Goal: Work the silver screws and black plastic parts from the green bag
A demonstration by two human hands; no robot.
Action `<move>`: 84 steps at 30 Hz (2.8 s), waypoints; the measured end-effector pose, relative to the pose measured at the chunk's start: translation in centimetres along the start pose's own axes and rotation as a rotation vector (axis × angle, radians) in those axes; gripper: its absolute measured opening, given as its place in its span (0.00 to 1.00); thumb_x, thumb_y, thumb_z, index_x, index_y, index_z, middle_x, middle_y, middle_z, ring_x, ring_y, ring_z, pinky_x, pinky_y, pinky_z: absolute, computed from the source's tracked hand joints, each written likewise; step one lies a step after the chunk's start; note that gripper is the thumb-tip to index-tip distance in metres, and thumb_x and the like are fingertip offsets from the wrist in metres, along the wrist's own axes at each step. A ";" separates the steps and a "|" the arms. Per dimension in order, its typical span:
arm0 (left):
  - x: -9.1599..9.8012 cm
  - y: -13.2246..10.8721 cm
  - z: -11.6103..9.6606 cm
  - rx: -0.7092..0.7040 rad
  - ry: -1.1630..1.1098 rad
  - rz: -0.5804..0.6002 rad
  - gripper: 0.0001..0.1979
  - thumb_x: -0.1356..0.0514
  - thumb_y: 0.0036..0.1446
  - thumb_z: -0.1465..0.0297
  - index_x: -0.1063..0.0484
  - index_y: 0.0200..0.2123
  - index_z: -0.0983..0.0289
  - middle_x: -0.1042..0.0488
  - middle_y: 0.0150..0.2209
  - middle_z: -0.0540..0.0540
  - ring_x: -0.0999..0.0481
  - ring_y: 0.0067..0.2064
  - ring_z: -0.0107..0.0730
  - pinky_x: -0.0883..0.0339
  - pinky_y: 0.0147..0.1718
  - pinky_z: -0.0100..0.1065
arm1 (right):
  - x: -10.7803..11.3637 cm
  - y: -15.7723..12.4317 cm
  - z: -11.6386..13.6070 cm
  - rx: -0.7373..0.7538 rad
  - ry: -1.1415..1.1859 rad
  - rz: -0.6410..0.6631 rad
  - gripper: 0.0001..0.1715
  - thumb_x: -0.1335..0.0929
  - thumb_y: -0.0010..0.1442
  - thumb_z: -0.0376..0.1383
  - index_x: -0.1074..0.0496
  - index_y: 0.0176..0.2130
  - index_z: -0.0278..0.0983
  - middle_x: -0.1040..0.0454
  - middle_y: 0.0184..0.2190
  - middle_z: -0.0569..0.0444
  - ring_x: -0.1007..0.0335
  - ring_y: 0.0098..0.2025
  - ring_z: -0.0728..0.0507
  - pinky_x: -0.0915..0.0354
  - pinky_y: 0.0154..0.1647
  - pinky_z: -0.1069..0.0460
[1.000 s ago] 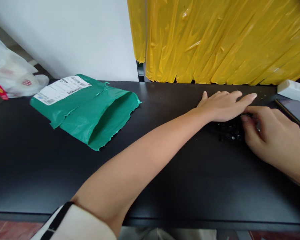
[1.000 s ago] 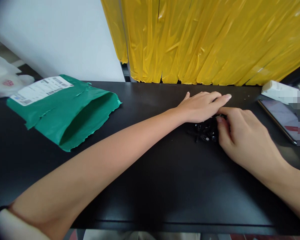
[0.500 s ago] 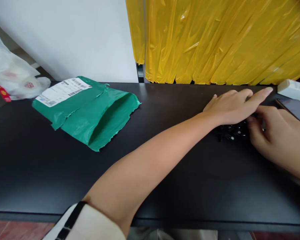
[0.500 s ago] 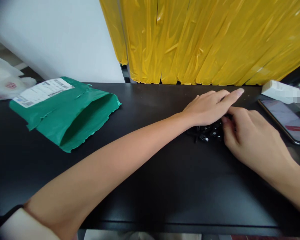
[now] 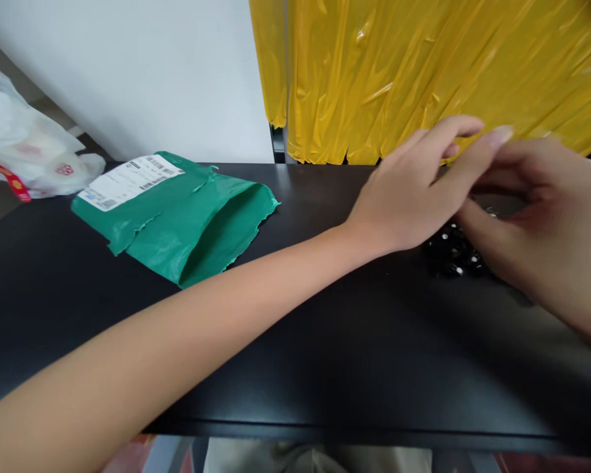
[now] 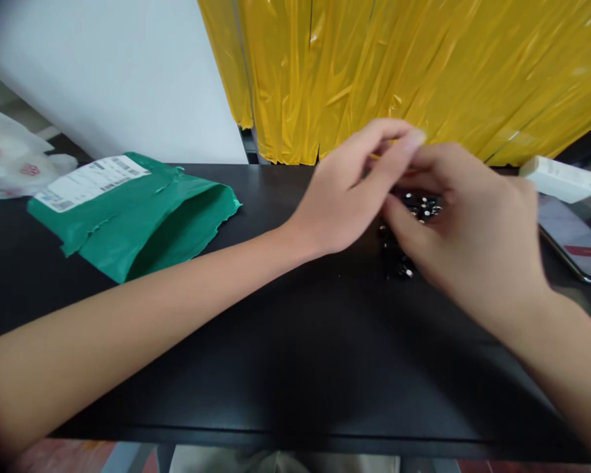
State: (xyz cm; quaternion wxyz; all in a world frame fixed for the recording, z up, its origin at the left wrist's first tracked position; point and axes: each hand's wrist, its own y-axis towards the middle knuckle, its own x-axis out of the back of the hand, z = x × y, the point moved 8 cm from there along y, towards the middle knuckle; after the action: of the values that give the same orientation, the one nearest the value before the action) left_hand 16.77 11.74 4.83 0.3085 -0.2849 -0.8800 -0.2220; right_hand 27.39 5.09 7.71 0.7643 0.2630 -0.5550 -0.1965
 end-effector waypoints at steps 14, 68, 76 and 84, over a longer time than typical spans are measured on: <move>7.9 -9.7 7.2 0.215 -0.569 -0.488 0.08 0.21 0.59 0.69 0.16 0.36 0.62 0.15 0.35 0.52 0.15 0.35 0.33 0.20 0.32 0.30 | -8.7 0.0 6.8 -0.108 0.912 0.138 0.11 0.20 0.60 0.32 0.22 0.40 0.41 0.20 0.29 0.60 0.21 0.31 0.47 0.29 0.31 0.50; 9.1 -11.9 4.6 -0.035 -0.366 -0.709 0.03 0.27 0.68 0.69 0.17 0.43 0.57 0.14 0.35 0.48 0.13 0.37 0.33 0.18 0.36 0.31 | -6.8 -2.9 8.0 -0.050 1.195 -0.023 0.12 0.23 0.71 0.34 0.17 0.52 0.48 0.11 0.49 0.57 0.12 0.44 0.44 0.13 0.52 0.45; 8.4 -11.7 4.6 -0.054 -0.498 -0.645 0.09 0.21 0.62 0.68 0.17 0.38 0.57 0.12 0.39 0.47 0.11 0.40 0.34 0.13 0.40 0.34 | -7.0 -2.6 7.3 -0.086 1.181 -0.044 0.12 0.24 0.72 0.34 0.16 0.53 0.49 0.11 0.43 0.59 0.12 0.44 0.43 0.13 0.53 0.44; 9.0 -11.7 4.8 -0.014 -0.451 -0.656 0.08 0.24 0.62 0.75 0.18 0.38 0.58 0.14 0.35 0.46 0.12 0.36 0.31 0.13 0.38 0.33 | -7.0 -2.6 7.7 -0.046 1.214 -0.016 0.12 0.24 0.71 0.32 0.16 0.51 0.47 0.11 0.47 0.57 0.11 0.44 0.43 0.12 0.51 0.44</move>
State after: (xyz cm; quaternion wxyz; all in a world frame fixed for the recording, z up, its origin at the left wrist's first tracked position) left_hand 1.47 9.08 4.96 0.0184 -0.0325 -0.9684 -0.2466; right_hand 17.90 5.78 2.80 0.9483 0.3156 -0.0137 -0.0289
